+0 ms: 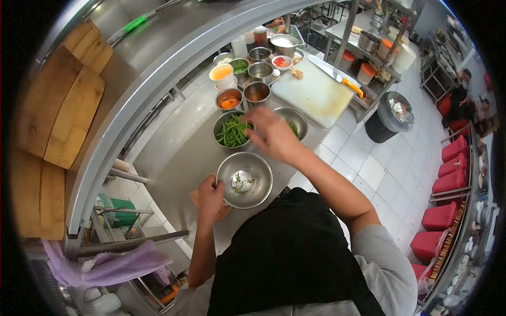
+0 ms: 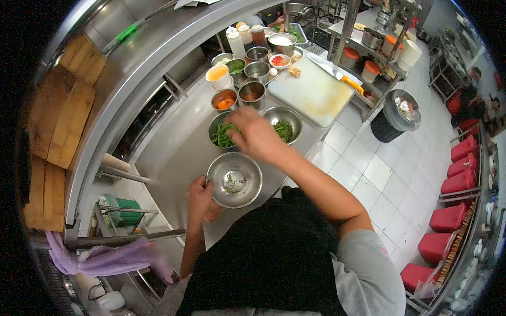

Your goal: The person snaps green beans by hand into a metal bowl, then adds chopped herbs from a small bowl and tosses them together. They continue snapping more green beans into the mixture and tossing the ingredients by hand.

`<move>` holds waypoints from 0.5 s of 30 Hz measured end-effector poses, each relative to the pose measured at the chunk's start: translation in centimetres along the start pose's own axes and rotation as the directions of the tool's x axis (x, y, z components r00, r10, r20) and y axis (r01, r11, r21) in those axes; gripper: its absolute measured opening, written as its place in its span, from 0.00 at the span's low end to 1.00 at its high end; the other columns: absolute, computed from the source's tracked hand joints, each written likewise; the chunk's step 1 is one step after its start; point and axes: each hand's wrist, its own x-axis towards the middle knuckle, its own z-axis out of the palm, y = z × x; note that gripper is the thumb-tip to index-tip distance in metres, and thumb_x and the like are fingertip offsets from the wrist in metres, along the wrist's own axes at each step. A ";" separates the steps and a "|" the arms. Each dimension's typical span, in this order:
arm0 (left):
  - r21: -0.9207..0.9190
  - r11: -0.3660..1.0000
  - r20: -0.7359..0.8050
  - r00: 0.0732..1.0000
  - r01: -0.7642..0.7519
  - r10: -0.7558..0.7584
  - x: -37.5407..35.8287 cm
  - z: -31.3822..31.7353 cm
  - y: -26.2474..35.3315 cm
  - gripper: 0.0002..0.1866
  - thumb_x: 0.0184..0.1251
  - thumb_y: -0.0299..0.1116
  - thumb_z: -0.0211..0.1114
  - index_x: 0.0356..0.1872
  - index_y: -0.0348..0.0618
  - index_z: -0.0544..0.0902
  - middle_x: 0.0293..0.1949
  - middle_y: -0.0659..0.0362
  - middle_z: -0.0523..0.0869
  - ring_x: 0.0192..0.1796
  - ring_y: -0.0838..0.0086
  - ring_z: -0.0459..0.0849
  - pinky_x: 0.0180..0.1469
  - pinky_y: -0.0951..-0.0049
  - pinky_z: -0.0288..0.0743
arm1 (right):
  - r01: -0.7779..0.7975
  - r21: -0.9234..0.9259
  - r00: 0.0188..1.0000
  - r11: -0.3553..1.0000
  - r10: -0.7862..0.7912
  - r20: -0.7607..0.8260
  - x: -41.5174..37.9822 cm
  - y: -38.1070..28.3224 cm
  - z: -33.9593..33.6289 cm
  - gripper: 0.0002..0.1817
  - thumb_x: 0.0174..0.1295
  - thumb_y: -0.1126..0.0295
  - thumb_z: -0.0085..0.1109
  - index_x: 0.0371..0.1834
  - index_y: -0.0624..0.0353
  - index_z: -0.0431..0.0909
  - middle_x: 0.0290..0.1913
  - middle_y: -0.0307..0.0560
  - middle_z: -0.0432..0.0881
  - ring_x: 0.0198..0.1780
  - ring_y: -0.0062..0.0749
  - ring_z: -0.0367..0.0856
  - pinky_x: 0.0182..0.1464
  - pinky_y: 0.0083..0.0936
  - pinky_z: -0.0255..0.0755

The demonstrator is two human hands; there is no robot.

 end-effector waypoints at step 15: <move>0.180 0.872 -0.146 0.864 -0.456 0.482 9.1 3.9 8.2 0.07 0.66 0.26 0.56 0.32 0.30 0.74 0.35 0.41 0.77 0.36 0.43 0.79 0.40 0.49 0.71 | 0.150 0.050 0.880 0.987 -0.156 0.448 -7.7 4.6 3.1 0.21 0.64 0.66 0.58 0.55 0.69 0.75 0.55 0.57 0.74 0.59 0.50 0.73 0.63 0.40 0.69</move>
